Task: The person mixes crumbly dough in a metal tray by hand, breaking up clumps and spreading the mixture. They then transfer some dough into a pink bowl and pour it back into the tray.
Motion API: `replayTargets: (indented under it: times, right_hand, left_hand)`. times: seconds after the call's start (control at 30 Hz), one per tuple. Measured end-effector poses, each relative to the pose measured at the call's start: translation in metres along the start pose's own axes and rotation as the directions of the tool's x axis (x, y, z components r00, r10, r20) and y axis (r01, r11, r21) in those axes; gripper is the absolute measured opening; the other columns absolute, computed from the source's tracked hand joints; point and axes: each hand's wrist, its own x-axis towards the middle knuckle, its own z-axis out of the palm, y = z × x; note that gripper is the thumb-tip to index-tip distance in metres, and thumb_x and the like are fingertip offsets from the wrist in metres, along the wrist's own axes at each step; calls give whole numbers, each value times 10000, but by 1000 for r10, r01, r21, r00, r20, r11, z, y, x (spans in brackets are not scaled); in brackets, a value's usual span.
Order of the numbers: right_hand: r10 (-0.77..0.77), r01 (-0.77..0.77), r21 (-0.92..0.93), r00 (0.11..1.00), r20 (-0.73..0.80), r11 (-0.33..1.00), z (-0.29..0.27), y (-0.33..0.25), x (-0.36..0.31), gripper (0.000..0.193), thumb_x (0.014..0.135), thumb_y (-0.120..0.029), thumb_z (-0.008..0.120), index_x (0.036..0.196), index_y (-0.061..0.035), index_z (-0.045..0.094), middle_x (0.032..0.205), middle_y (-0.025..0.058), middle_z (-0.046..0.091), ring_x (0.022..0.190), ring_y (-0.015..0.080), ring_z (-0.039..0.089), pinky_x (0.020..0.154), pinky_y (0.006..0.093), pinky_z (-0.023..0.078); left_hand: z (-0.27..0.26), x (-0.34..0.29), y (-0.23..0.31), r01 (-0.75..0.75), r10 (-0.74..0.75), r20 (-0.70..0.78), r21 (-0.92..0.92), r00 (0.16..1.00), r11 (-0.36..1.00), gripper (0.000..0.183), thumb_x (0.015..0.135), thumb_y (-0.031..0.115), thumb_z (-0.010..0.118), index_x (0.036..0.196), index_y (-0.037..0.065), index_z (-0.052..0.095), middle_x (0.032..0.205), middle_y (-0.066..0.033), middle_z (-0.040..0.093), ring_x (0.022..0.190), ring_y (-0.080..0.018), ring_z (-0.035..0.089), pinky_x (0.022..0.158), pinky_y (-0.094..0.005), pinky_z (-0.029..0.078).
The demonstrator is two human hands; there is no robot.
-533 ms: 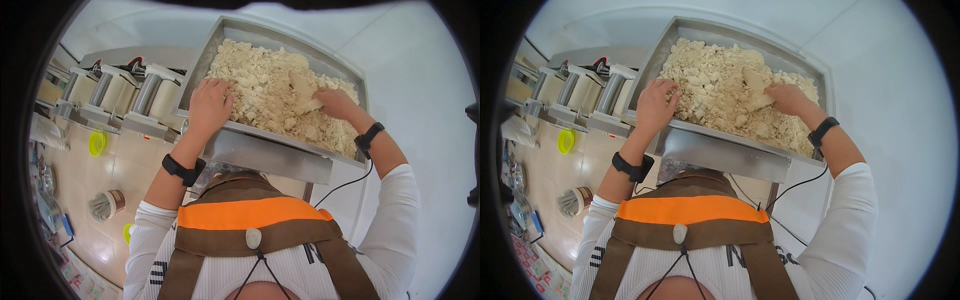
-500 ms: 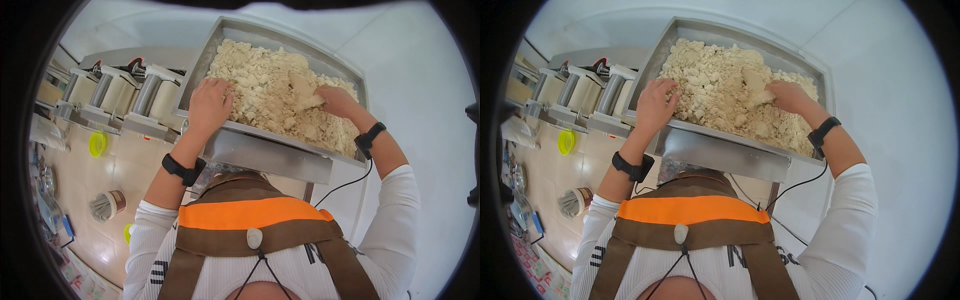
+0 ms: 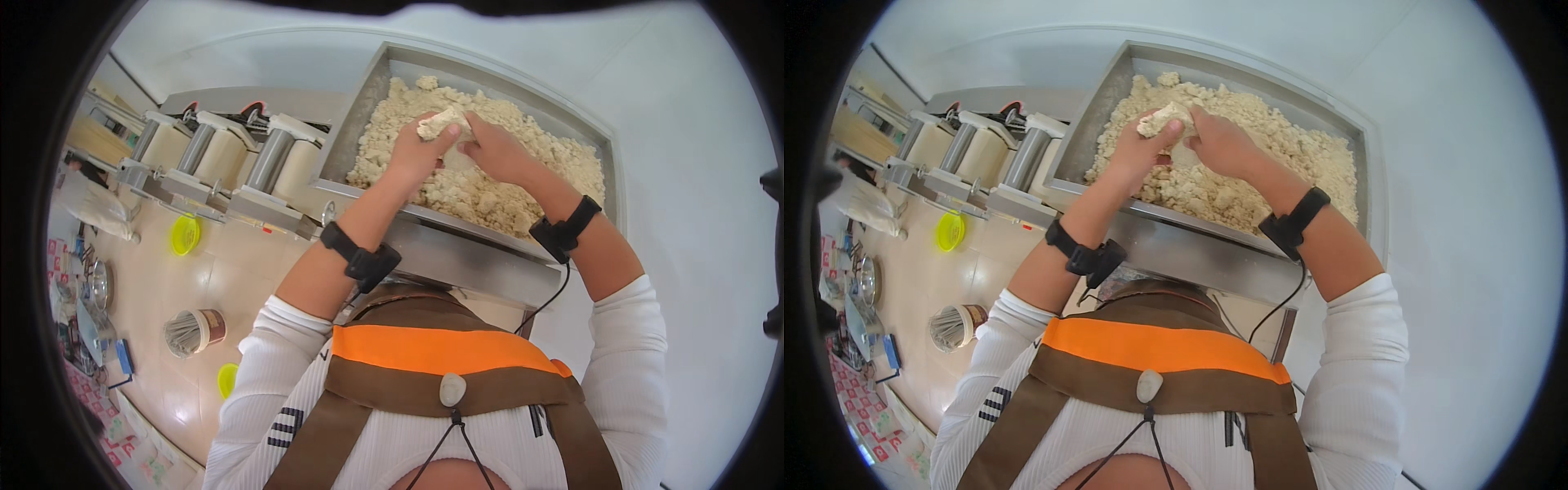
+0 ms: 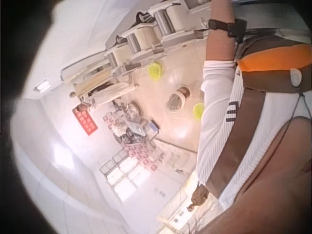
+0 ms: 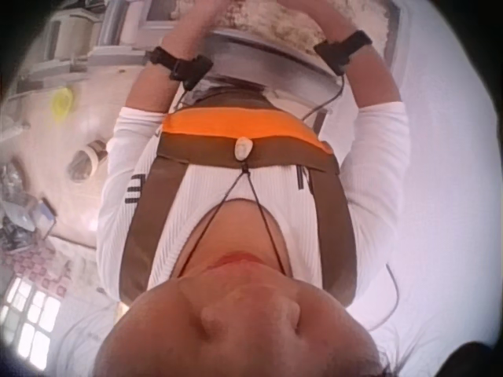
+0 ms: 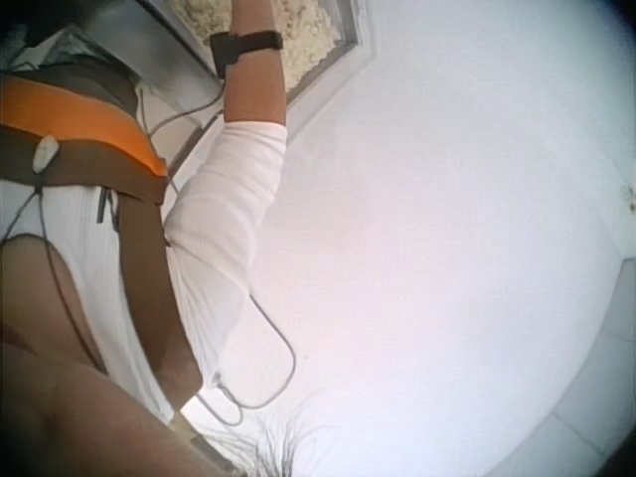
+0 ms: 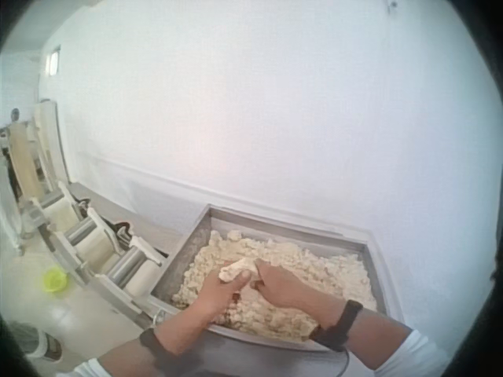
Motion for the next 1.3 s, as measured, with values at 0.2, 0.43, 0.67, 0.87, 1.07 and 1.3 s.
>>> replayTargets:
  times: [0.2, 0.43, 0.67, 0.87, 1.07, 1.3]
  right_hand:
    - [-30, 37, -313, 999, 26, 949, 6, -2, 4, 407, 943, -245, 622, 1262, -37, 475, 980, 202, 677, 966, 390, 647, 816, 511, 482]
    - [-10, 13, -162, 1000, 23, 987, -4, 16, 18, 425, 918, -196, 641, 1327, -203, 523, 999, 190, 684, 971, 353, 655, 870, 455, 507]
    - [-164, 185, 264, 981, -102, 947, 14, 28, 38, 443, 931, -174, 624, 1356, -162, 502, 1121, 209, 644, 1070, 357, 623, 910, 439, 483]
    - [-30, 29, -7, 986, -163, 1000, 7, 15, 35, 378, 940, -307, 631, 1261, -115, 580, 1097, 203, 658, 1012, 383, 623, 879, 463, 481]
    - [243, -217, -192, 962, 123, 957, -19, 41, 33, 455, 911, -416, 666, 1242, -105, 632, 1074, 202, 676, 1038, 366, 636, 886, 465, 492]
    - [193, -101, -384, 959, 209, 918, -2, 145, 25, 813, 783, -366, 812, 1454, -87, 449, 1357, 205, 572, 1283, 361, 519, 1036, 416, 455]
  left_hand:
    - [-11, 10, -14, -312, 391, -35, 539, 920, 782, 369, 884, 255, 745, 1172, 45, 650, 797, -147, 690, 726, -261, 670, 684, -388, 522]
    - [-33, 11, -9, -222, 367, -60, 703, 928, 676, 345, 863, 362, 747, 1051, 77, 699, 813, -177, 689, 761, -368, 657, 680, -447, 510]
    - [-24, 7, 1, -93, 279, -67, 845, 958, 526, 417, 860, 498, 708, 926, 86, 730, 785, -180, 680, 766, -385, 658, 670, -469, 511]
    - [-39, 11, -9, -192, 348, 3, 839, 937, 509, 369, 814, 422, 755, 952, 81, 724, 769, -170, 675, 792, -371, 667, 702, -473, 517]
    - [-58, 7, -21, -321, 543, -6, 800, 840, 507, 243, 733, 207, 784, 920, 73, 706, 922, -157, 689, 916, -353, 666, 786, -436, 520]
    - [-61, 11, -26, -313, 464, -34, 695, 885, 647, 245, 751, 104, 806, 954, 71, 673, 947, -164, 700, 908, -366, 663, 795, -419, 519]
